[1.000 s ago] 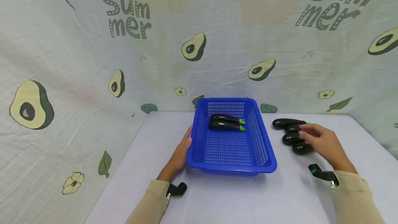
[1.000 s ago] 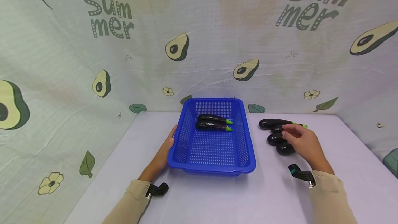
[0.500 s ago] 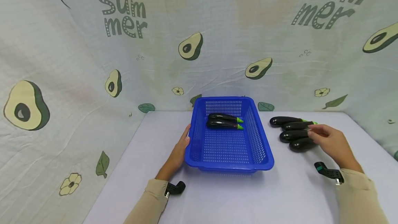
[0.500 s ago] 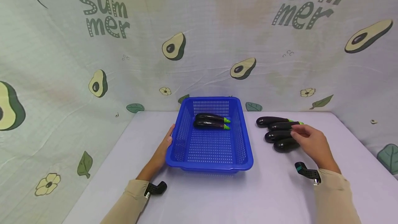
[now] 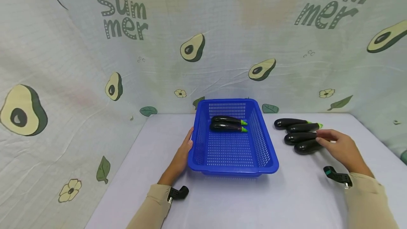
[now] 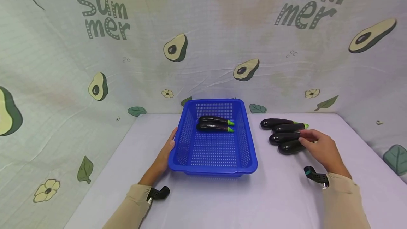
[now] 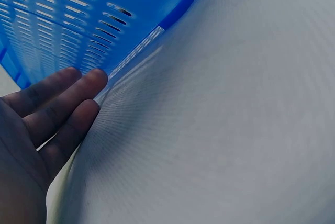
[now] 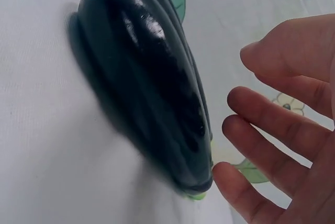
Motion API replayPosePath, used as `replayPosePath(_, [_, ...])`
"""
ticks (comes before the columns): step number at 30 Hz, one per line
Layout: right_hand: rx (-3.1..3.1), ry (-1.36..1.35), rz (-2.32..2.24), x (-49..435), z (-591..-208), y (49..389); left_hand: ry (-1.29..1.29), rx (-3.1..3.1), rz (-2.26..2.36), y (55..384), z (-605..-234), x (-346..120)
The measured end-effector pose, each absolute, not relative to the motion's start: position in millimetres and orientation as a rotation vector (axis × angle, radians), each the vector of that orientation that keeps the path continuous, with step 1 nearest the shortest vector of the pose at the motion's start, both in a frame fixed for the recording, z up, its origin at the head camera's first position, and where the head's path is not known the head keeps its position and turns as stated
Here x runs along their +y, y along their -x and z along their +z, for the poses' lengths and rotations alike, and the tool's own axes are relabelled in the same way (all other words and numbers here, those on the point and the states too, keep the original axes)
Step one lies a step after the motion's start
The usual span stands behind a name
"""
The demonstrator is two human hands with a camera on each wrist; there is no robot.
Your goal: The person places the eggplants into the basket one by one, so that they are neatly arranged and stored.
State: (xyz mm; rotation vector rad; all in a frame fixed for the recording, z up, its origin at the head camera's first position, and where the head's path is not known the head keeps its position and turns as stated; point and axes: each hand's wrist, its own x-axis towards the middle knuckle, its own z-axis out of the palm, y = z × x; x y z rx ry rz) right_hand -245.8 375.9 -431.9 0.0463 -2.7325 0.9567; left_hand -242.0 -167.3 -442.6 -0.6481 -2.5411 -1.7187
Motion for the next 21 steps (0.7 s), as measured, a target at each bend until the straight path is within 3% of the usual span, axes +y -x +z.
replayPosePath(14, [-2.807,-0.13,0.892,379,-440,249,0.663,-2.563,-1.696,233,-431,-167])
replayPosePath(21, [-2.761,-0.276,0.863,380,-445,250,0.63,-2.445,-1.71,255,-470,-168])
